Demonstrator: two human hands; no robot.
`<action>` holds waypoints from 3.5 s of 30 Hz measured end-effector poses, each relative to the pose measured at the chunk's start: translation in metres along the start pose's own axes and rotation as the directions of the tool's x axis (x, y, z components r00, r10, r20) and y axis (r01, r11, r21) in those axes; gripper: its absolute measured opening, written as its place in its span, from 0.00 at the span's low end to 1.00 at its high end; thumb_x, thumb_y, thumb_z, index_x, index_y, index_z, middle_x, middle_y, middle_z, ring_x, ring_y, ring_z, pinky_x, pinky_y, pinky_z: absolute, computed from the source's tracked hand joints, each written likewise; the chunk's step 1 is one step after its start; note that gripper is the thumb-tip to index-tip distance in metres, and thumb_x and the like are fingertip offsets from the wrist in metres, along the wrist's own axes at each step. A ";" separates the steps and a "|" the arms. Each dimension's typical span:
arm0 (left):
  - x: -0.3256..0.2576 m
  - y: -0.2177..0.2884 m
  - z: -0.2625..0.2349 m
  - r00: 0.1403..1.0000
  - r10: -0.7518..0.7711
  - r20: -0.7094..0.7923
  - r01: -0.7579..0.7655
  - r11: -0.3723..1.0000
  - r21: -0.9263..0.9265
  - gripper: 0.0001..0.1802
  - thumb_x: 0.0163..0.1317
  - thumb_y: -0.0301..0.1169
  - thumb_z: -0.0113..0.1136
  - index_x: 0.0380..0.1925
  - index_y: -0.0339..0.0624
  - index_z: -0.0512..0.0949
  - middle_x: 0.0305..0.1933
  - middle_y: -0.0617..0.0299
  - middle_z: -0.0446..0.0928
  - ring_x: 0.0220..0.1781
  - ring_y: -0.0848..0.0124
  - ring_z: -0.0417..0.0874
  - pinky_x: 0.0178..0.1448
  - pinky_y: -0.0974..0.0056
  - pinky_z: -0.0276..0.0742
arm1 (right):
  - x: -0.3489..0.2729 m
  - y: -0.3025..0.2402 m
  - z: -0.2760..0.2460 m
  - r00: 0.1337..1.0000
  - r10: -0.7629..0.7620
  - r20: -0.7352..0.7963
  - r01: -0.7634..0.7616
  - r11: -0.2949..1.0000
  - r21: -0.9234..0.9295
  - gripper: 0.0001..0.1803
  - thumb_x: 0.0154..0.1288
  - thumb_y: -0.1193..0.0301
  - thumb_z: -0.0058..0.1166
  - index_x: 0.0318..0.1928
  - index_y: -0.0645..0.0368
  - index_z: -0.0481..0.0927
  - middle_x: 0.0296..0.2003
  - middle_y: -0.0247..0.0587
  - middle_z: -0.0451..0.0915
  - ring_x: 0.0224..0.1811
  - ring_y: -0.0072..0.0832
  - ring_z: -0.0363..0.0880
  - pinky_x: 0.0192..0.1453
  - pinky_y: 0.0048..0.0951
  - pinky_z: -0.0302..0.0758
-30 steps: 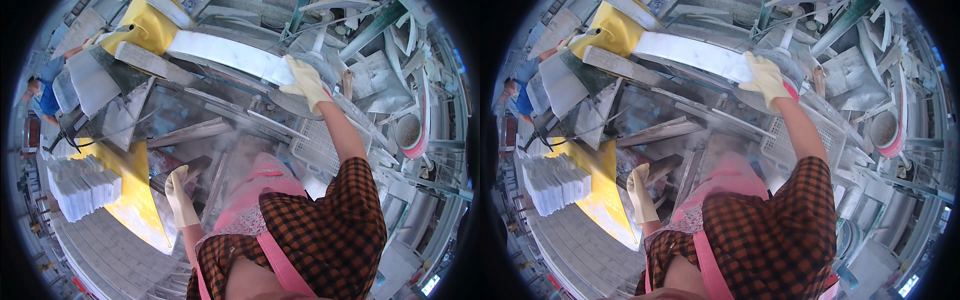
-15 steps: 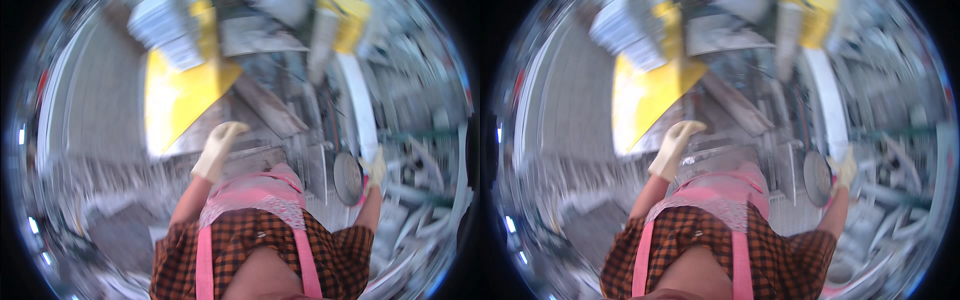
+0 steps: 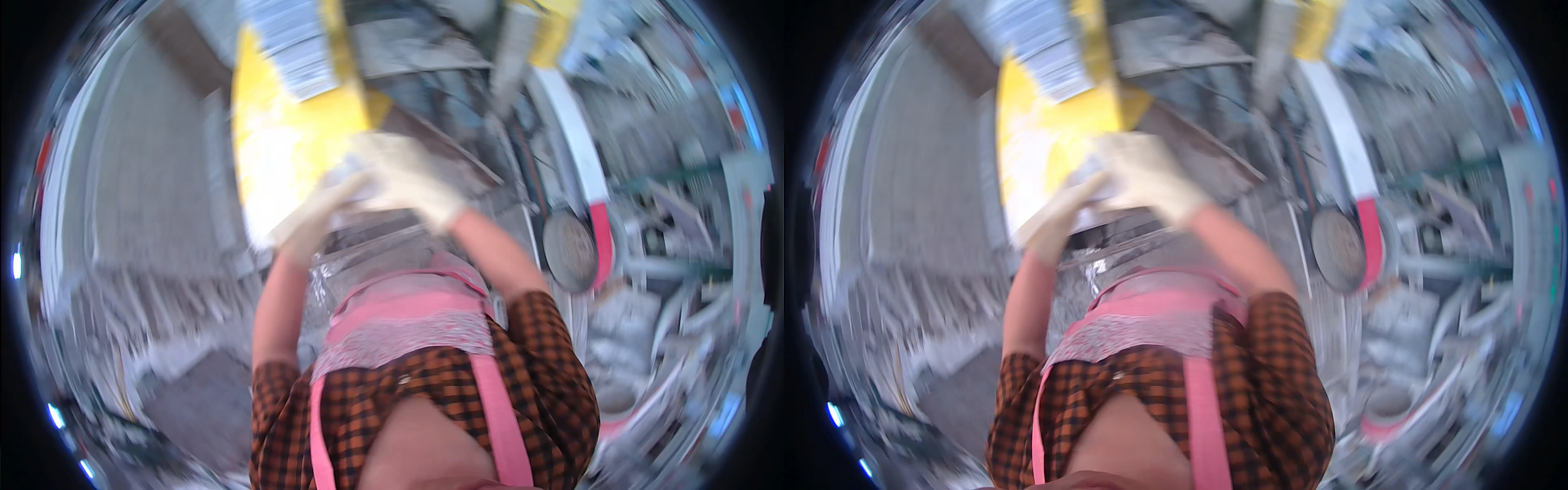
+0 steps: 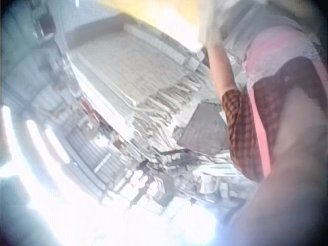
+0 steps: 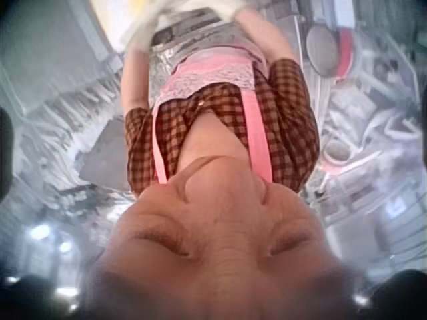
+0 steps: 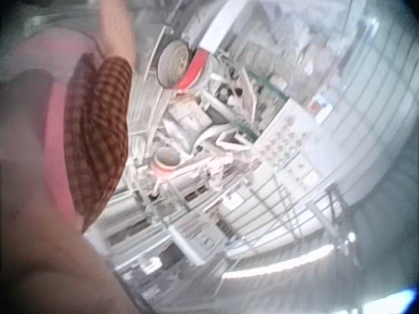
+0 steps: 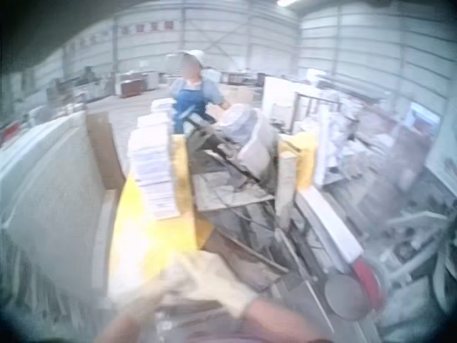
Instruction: The person repeatedly picks up white rectangular tiles from a yellow tray, wipes them with gloved hands, and stacks them on a nearby rack. The worker handles tiles one at a time, occasionally adjusting their position before placing them in the stack.
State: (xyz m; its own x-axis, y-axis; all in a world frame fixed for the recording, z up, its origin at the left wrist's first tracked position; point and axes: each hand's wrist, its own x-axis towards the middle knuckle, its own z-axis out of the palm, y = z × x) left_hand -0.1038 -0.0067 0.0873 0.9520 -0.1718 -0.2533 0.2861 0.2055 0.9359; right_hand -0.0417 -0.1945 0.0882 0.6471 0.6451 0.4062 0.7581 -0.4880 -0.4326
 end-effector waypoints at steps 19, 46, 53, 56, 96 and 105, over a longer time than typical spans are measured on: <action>0.010 0.030 -0.130 0.830 -0.267 -0.489 0.516 0.700 0.493 0.28 0.67 0.46 0.61 0.56 0.33 0.76 0.45 0.53 0.85 0.37 0.66 0.87 0.40 0.64 0.84 | -0.358 0.161 -0.223 0.556 0.792 -0.253 -0.784 0.397 -0.478 0.37 0.59 0.74 0.58 0.71 0.60 0.66 0.71 0.51 0.66 0.76 0.45 0.60 0.78 0.46 0.58; 0.039 -0.018 -0.153 0.809 0.030 -0.587 0.217 0.913 0.345 0.18 0.70 0.41 0.56 0.50 0.40 0.81 0.40 0.60 0.85 0.41 0.71 0.87 0.46 0.64 0.83 | -0.322 0.297 -0.193 0.854 0.487 -0.182 -0.444 0.501 -0.743 0.35 0.64 0.77 0.43 0.74 0.65 0.62 0.73 0.54 0.65 0.77 0.43 0.62 0.82 0.40 0.55; 0.019 0.012 -0.113 0.830 -0.040 -0.556 0.414 0.711 0.568 0.32 0.69 0.56 0.53 0.58 0.40 0.77 0.54 0.57 0.82 0.48 0.66 0.87 0.41 0.63 0.87 | -0.292 0.279 -0.216 0.662 0.722 -0.202 -0.681 0.467 -0.563 0.29 0.68 0.63 0.57 0.67 0.60 0.73 0.55 0.56 0.83 0.51 0.52 0.85 0.57 0.47 0.79; 0.015 0.039 -0.083 0.792 -0.098 -0.602 0.507 0.654 0.561 0.35 0.69 0.56 0.52 0.57 0.33 0.77 0.55 0.49 0.81 0.49 0.63 0.88 0.41 0.62 0.89 | -0.226 0.248 -0.217 0.400 0.896 -0.191 -0.915 0.401 -0.035 0.26 0.69 0.58 0.60 0.61 0.61 0.79 0.45 0.49 0.86 0.40 0.36 0.87 0.47 0.39 0.79; 0.032 -0.007 -0.130 0.648 0.185 -0.739 0.280 0.845 0.456 0.36 0.64 0.43 0.63 0.65 0.28 0.69 0.58 0.47 0.78 0.55 0.58 0.83 0.58 0.57 0.79 | -0.279 0.283 -0.220 0.740 0.657 -0.143 -0.586 0.526 -0.617 0.38 0.60 0.69 0.62 0.72 0.58 0.67 0.72 0.46 0.67 0.76 0.37 0.63 0.77 0.44 0.60; 0.034 -0.030 -0.179 0.641 0.229 -0.733 0.193 0.876 0.442 0.35 0.63 0.40 0.66 0.65 0.31 0.69 0.58 0.49 0.78 0.55 0.59 0.83 0.57 0.57 0.79 | -0.266 0.329 -0.189 0.757 0.637 -0.143 -0.434 0.328 -0.839 0.38 0.66 0.67 0.53 0.74 0.64 0.59 0.74 0.55 0.62 0.78 0.40 0.60 0.80 0.46 0.56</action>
State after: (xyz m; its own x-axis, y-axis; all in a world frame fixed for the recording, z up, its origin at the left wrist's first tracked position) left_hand -0.0602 0.1541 0.0067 0.7554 0.6427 -0.1277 0.3863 -0.2794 0.8791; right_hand 0.0509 -0.6375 -0.0102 0.9847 0.0937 0.1471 0.0355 -0.9336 0.3567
